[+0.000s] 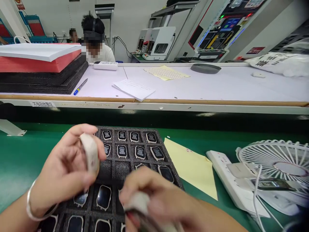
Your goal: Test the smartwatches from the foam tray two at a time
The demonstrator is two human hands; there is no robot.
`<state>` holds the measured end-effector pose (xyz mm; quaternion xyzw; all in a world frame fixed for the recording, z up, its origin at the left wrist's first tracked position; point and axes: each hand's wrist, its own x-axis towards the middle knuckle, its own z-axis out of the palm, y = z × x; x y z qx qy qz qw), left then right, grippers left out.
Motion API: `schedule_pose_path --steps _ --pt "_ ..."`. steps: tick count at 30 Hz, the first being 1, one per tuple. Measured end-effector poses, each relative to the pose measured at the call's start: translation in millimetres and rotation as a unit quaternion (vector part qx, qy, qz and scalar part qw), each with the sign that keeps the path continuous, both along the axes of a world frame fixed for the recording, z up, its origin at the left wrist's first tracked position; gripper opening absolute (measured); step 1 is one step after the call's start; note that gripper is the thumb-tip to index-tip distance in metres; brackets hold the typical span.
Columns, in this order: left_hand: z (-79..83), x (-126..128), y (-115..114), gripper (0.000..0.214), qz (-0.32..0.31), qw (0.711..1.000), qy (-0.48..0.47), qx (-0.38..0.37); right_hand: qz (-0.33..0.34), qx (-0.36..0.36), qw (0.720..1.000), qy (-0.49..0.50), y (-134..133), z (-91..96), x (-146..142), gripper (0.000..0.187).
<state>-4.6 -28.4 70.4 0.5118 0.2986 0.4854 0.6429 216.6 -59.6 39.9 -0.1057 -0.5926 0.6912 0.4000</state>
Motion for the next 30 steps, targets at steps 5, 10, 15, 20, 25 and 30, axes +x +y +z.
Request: schedule_pose_path --steps 5,10,15,20,25,30 --pt "-35.8 27 47 0.051 0.095 0.991 0.045 -0.078 -0.240 -0.228 0.941 0.066 43 -26.0 -15 0.048" --pt "-68.0 38 61 0.046 0.062 0.978 0.041 -0.195 -0.269 -0.352 0.894 0.072 78 -49.0 -14 0.032" --pt "-64.7 38 61 0.047 0.058 0.979 0.032 -0.192 -0.268 -0.318 0.906 0.082 80 -47.1 -11 0.030" --pt "-65.5 37 61 0.049 0.057 0.986 0.041 -0.154 -0.261 -0.317 0.909 0.064 81 -49.4 -12 0.031" --pt "-68.3 36 60 0.052 0.052 0.989 0.044 -0.130 -0.264 -0.284 0.920 0.050 81 -53.0 -13 0.034" --pt "-68.5 36 59 0.045 0.056 0.990 0.049 -0.119 -0.262 -0.265 0.927 0.035 80 -53.2 -14 0.034"
